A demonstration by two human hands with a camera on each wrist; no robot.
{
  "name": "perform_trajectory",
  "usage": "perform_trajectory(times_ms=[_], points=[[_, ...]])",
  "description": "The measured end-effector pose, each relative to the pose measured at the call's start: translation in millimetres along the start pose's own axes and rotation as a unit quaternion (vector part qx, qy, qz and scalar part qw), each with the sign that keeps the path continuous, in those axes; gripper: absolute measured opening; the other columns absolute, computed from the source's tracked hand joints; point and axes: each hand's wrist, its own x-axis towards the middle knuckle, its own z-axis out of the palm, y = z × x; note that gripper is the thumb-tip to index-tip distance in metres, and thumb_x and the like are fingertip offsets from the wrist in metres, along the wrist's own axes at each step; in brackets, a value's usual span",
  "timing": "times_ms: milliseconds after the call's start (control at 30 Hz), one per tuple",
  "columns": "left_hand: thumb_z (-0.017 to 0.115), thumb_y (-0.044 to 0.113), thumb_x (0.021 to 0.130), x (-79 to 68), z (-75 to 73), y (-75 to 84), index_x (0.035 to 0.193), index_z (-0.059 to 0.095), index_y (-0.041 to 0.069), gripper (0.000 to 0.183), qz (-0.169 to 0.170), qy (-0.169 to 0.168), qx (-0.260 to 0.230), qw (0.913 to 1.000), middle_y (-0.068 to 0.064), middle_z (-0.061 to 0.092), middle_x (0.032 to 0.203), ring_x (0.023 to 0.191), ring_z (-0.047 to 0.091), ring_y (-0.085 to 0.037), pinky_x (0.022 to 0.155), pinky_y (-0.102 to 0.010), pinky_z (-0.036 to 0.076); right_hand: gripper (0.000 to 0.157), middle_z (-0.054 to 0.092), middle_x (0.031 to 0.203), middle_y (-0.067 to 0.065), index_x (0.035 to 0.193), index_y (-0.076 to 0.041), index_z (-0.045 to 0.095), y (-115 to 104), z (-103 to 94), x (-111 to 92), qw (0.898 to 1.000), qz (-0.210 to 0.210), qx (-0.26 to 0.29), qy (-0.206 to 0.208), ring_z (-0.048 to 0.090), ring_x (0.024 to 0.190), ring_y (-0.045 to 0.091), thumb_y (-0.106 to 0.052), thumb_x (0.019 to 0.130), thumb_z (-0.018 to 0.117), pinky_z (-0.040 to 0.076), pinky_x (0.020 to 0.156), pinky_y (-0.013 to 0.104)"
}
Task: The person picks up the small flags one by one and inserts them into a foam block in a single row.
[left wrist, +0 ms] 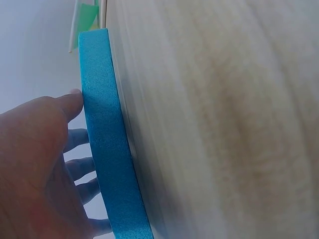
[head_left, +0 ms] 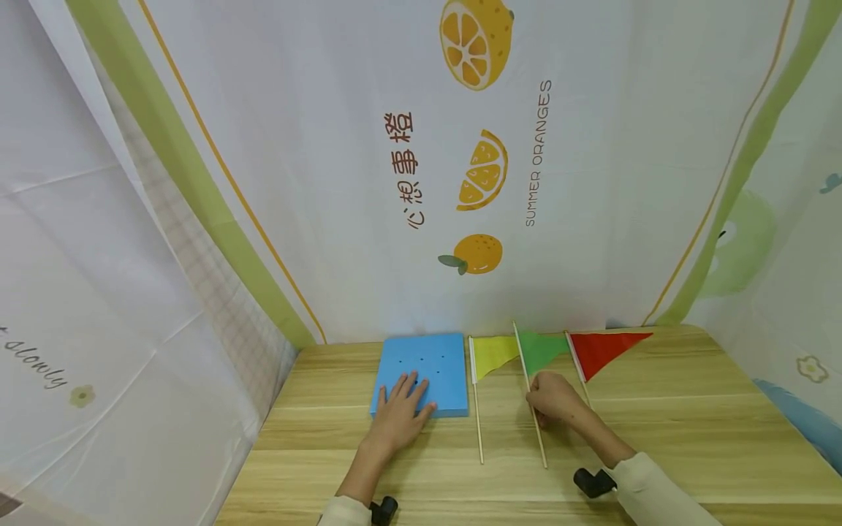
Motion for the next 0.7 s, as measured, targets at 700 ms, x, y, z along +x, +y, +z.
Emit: perform_trajectory(times_ms=[700], points=[[0.056,0.046,0.11,-1.7,-5.9,0.0,0.162,0.048,0.013,0.062,-0.003,-0.021,0.0,0.9998,-0.02,0.034,0.173,0.161,0.031,-0.042,0.127,-0.073,0.022,0.013,0.064,0.069,0.007,0.085,-0.003,0.061,-31.3,-16.2,2.5,0.996,-0.065,0.056,0.031,0.069,0.057,0.017,-0.001,0.098,0.063,0.063,0.057,0.034]])
